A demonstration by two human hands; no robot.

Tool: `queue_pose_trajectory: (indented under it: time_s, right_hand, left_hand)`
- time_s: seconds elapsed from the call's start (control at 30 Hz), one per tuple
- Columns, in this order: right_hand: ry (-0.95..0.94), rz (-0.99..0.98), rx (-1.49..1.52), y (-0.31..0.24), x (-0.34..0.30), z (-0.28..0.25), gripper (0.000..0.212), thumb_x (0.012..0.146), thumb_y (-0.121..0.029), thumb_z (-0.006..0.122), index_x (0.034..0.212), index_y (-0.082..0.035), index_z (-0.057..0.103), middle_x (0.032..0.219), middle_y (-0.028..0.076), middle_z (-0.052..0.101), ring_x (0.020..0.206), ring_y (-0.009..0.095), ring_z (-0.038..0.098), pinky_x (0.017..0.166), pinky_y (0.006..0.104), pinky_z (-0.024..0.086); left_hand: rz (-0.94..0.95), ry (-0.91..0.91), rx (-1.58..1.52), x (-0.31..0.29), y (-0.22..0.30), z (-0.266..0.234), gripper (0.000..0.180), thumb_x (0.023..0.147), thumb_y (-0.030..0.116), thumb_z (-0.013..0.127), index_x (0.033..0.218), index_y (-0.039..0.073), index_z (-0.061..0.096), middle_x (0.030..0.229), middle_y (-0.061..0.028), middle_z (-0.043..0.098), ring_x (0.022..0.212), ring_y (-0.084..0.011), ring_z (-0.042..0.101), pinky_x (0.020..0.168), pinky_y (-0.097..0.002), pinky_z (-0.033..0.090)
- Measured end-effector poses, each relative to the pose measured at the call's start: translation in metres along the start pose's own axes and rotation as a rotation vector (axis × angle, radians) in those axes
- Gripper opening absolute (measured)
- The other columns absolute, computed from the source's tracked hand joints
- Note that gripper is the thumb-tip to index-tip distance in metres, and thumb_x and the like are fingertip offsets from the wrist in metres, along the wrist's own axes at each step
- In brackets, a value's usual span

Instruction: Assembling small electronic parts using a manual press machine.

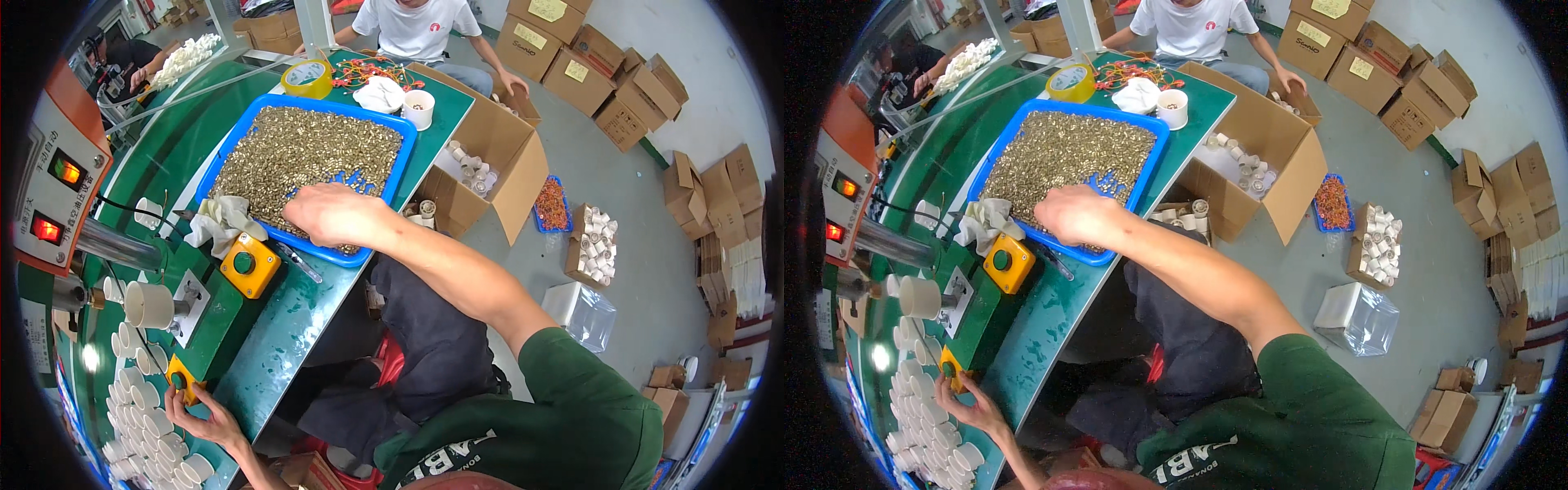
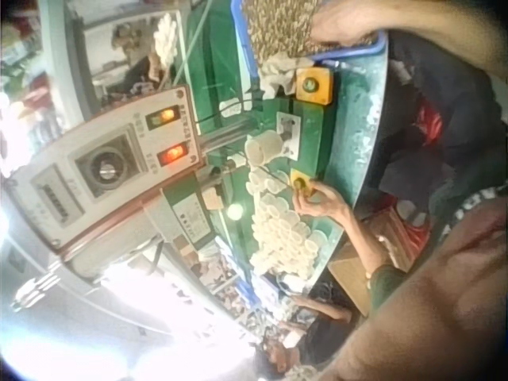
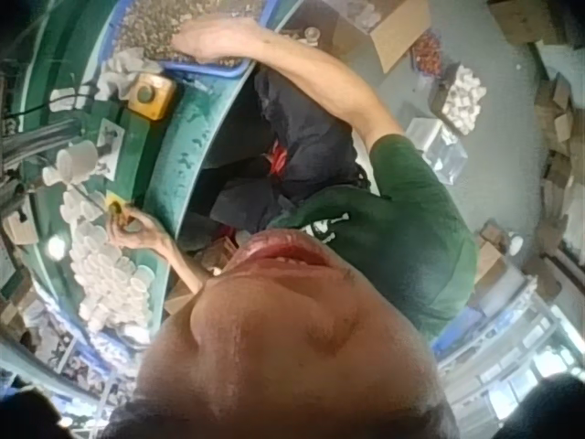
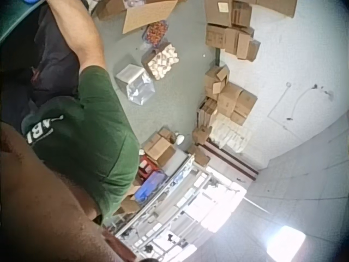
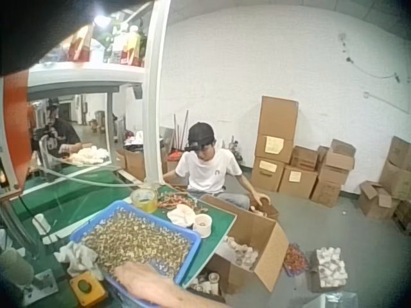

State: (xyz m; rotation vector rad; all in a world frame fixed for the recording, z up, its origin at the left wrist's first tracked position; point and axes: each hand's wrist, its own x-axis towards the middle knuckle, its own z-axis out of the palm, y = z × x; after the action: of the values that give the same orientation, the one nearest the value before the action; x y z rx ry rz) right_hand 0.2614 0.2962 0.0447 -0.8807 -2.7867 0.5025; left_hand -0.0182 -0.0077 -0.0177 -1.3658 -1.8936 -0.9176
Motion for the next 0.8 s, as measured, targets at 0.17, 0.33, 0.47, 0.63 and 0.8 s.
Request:
queue_pose_trajectory:
  time_s: [0.17, 0.33, 0.47, 0.63, 0.8]
  right_hand:
    - [-0.030, 0.030, 0.036, 0.002, 0.001, 0.001, 0.016, 0.076, -0.003, 0.060, 0.087, 0.000, 0.071, 0.090, 0.022, 0.070, 0.090, 0.038, 0.069, 0.073, 0.0454, 0.057]
    - [-0.046, 0.033, 0.067, 0.007, 0.001, 0.002, 0.016, 0.074, -0.002, 0.060, 0.086, 0.002, 0.071, 0.089, 0.024, 0.069, 0.089, 0.039, 0.069, 0.073, 0.0460, 0.056]
    - [-0.041, 0.042, 0.105, 0.016, -0.003, 0.001, 0.014, 0.075, -0.008, 0.064, 0.086, -0.001, 0.069, 0.083, 0.020, 0.068, 0.086, 0.037, 0.067, 0.071, 0.0458, 0.052]
    - [0.065, 0.033, 0.160, 0.021, -0.007, -0.011, 0.011, 0.074, -0.008, 0.062, 0.081, -0.002, 0.069, 0.076, 0.016, 0.069, 0.078, 0.034, 0.068, 0.070, 0.0437, 0.053]
    - [0.237, -0.101, 0.324, 0.009, 0.010, -0.016, 0.015, 0.075, -0.010, 0.063, 0.084, 0.000, 0.069, 0.075, 0.017, 0.068, 0.073, 0.030, 0.068, 0.069, 0.0389, 0.054]
  left_hand:
    - [0.016, -0.010, -0.001, 0.001, -0.003, 0.000, 0.028, 0.090, 0.003, 0.069, 0.114, -0.001, 0.054, 0.120, -0.0174, 0.057, 0.107, -0.0299, 0.058, 0.090, -0.0370, 0.049]
    - [0.012, -0.008, 0.001, 0.001, -0.003, 0.000, 0.027, 0.091, 0.003, 0.069, 0.112, -0.001, 0.054, 0.120, -0.0173, 0.057, 0.106, -0.0297, 0.059, 0.089, -0.0372, 0.049]
    - [0.019, -0.019, 0.007, 0.001, 0.002, 0.001, 0.025, 0.091, 0.003, 0.068, 0.111, -0.001, 0.054, 0.119, -0.0174, 0.057, 0.105, -0.0298, 0.059, 0.088, -0.0374, 0.050]
    - [-0.017, -0.014, -0.050, 0.002, 0.010, 0.003, 0.024, 0.090, 0.000, 0.068, 0.110, -0.001, 0.055, 0.118, -0.0188, 0.057, 0.104, -0.0308, 0.059, 0.086, -0.0377, 0.051]
    - [-0.031, 0.020, 0.013, 0.001, 0.002, -0.005, 0.027, 0.086, -0.002, 0.069, 0.110, -0.003, 0.056, 0.118, -0.0210, 0.058, 0.107, -0.0352, 0.059, 0.092, -0.0406, 0.048]
